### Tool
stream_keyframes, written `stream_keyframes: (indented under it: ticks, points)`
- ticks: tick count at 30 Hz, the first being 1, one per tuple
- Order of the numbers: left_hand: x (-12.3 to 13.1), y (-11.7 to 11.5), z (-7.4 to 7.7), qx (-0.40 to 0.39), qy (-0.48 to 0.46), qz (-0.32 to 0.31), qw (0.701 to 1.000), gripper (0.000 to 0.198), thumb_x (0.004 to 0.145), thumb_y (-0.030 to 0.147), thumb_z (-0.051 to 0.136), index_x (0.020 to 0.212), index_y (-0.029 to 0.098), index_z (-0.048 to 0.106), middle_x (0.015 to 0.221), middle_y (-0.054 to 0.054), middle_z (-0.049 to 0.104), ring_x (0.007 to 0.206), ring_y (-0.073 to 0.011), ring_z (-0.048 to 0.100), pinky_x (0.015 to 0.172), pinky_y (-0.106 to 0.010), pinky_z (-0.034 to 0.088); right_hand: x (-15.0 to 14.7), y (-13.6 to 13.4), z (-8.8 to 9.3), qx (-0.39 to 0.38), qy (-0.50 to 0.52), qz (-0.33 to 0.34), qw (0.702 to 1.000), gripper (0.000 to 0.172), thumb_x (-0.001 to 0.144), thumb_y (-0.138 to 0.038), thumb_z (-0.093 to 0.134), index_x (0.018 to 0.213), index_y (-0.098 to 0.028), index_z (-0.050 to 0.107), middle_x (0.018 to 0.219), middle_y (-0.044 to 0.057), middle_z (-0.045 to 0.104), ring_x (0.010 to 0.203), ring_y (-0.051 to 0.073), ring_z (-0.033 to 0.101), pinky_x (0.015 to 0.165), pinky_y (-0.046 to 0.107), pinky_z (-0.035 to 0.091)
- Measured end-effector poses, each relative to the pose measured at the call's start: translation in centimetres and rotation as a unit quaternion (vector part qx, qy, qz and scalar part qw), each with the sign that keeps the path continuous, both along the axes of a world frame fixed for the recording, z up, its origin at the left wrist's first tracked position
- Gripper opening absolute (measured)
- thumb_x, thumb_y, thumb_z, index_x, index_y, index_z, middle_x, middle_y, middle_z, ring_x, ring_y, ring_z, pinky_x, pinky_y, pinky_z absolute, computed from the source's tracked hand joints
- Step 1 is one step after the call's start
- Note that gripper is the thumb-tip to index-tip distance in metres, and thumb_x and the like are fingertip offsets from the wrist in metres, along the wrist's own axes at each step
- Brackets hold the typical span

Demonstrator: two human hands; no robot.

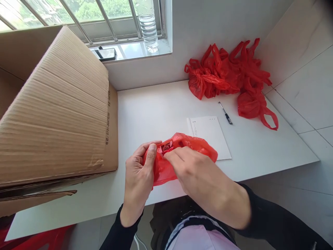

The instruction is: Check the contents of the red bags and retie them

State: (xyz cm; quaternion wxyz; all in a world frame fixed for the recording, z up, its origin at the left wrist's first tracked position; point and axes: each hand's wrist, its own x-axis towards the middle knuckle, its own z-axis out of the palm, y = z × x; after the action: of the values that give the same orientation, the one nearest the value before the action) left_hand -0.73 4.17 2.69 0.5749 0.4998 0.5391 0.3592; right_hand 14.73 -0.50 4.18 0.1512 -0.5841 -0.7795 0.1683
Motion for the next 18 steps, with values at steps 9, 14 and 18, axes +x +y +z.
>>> stream_keyframes:
  ticks: [9, 14, 18]
  points:
    - [0.1, -0.5, -0.1, 0.023, 0.024, -0.024, 0.999, 0.037, 0.095, 0.050, 0.063, 0.112, 0.021, 0.077, 0.111, -0.008, 0.078, 0.104, -0.0245, 0.072, 0.086, -0.030, 0.059, -0.2, 3.6, -4.5, -0.057, 0.063, 0.028, 0.996, 0.028, 0.100, -0.003, 0.039, 0.101, -0.015, 0.064, 0.100, 0.011, 0.071, 0.095, 0.022, 0.066, 0.090, 0.036, 0.054]
    - [-0.5, -0.5, -0.5, 0.023, 0.012, -0.019, 0.999, 0.034, 0.096, 0.049, 0.063, 0.113, 0.022, 0.077, 0.111, -0.007, 0.077, 0.105, -0.0231, 0.072, 0.091, -0.030, 0.058, -0.2, 2.1, -4.6, -0.060, 0.110, 0.034, 0.991, 0.024, 0.100, -0.007, 0.042, 0.096, -0.017, 0.063, 0.099, 0.011, 0.071, 0.093, 0.022, 0.067, 0.088, 0.036, 0.053]
    - [-0.4, -0.5, -0.3, 0.027, 0.009, -0.028, 0.999, 0.032, 0.097, 0.047, 0.063, 0.112, 0.023, 0.077, 0.111, -0.006, 0.076, 0.106, -0.0212, 0.070, 0.094, -0.029, 0.055, -0.5, 2.6, -5.5, -0.063, 0.149, 0.022, 0.987, 0.016, 0.098, -0.011, 0.051, 0.092, -0.018, 0.064, 0.092, 0.005, 0.072, 0.085, 0.018, 0.068, 0.083, 0.031, 0.054]
